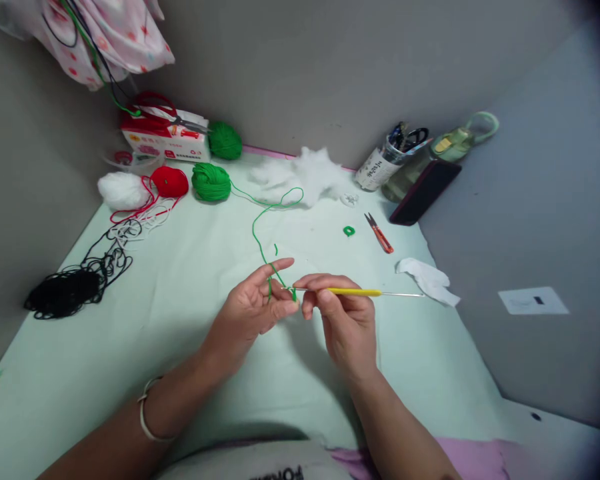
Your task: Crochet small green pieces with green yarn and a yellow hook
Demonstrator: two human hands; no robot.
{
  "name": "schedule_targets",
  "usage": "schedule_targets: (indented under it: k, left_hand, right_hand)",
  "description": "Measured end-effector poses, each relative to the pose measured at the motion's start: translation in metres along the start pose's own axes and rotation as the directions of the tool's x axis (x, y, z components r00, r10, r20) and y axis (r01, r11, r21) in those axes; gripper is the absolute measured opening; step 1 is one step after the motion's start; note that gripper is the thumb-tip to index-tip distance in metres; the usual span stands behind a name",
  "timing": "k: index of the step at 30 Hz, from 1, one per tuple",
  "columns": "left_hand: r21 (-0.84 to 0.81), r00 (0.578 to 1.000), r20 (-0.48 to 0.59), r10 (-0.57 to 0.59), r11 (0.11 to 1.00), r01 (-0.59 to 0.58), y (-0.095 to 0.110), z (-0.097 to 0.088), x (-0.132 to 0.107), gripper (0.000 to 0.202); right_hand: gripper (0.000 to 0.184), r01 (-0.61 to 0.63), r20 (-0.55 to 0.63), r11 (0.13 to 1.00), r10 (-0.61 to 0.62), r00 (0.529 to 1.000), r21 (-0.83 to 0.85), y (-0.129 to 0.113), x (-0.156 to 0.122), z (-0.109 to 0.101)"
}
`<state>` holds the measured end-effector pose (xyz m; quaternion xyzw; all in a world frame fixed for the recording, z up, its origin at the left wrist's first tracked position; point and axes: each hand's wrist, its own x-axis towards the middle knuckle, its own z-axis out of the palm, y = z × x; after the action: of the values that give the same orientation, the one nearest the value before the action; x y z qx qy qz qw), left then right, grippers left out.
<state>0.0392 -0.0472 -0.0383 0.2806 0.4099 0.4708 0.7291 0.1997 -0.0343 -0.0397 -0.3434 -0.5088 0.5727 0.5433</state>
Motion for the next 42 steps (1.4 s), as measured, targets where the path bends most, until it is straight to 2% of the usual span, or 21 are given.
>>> schedule_targets:
  k: [8,12,19,26,31,34,38,42]
  left_hand:
    - [0.022,0.999,0.042,0.017,1.0,-0.018,-0.006,-0.002,0.001,0.065]
    - [0.029,1.0,-0.001,0.031,0.999,-0.031,-0.004,-0.003,0.001,0.064]
    - [-0.006,0.997,-0.054,0.061,0.998,-0.061,0.0,0.001,0.0,0.05]
    - [-0.031,0.991,-0.102,0.085,0.996,-0.088,-0.004,0.005,0.0,0.061]
    - [-0.064,0.993,-0.103,0.06,0.996,-0.067,-0.002,0.008,-0.002,0.068]
    - [-0.107,0.996,-0.081,0.026,0.994,-0.034,0.002,0.007,-0.003,0.065]
    - [-0.165,1.0,-0.009,-0.021,0.986,0.019,0.006,0.002,-0.005,0.056]
    - [-0.186,0.998,0.054,-0.041,0.981,0.05,0.005,-0.003,-0.003,0.045]
  right_hand:
    - [0.016,0.005,-0.02,1.0,-0.005,1.0,0.002,-0.001,0.0,-0.002]
    - [0.016,0.019,-0.019,1.0,-0.019,1.0,-0.001,0.0,0.001,-0.002]
    - [0.017,0.056,-0.02,0.997,-0.057,0.998,-0.048,0.0,0.0,0.001]
    - [0.019,0.116,0.002,0.984,-0.117,0.993,-0.137,-0.001,-0.001,0.002]
    - [0.021,0.134,0.04,0.964,-0.129,0.991,-0.23,-0.003,-0.002,0.003]
    - [0.019,0.13,-0.008,0.973,-0.134,0.991,-0.192,-0.002,-0.003,0.002]
    - [0.015,0.019,-0.1,0.999,-0.023,0.995,-0.04,-0.003,0.001,-0.003]
    - [0.015,-0.125,-0.108,0.986,0.137,0.985,0.111,-0.005,0.005,-0.007]
